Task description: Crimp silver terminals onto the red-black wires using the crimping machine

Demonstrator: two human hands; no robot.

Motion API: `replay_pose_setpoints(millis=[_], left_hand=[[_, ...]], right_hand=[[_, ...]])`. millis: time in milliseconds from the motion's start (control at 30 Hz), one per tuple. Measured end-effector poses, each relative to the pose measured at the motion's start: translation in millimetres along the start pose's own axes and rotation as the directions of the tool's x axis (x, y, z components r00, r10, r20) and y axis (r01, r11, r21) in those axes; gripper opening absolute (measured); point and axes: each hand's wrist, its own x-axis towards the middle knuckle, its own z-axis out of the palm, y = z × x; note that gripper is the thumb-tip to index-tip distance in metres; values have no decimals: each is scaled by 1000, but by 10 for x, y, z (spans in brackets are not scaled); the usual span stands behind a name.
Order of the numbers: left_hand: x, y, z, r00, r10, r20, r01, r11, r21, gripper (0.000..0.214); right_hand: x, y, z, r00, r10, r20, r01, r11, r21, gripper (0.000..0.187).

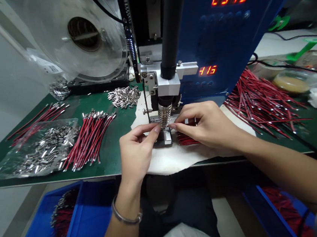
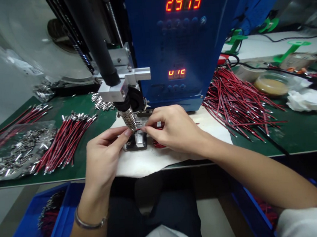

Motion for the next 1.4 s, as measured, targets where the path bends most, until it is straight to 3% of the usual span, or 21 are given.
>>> replay_pose_setpoints(millis=[467,733,967,1400], left_hand=[[-4,0,-8,1000,-20,19,20,1000,-17,21],[2,21,-13,998,-13,56,14,999,-31,23],[26,36,-48,987,-45,155,49,999,-17,21],[29,49,-50,990,-50,135,52,999,-8,19]], right_hand=[[4,24,-16,998,-67,-22,67,998,-19,14],[28,50,-106,972,-204,120,206,979,-5,16],[32,47,-119,973,-171,158,173,985,-1,13],[44,96,-117,954,-226,196,216,974,74,17]])
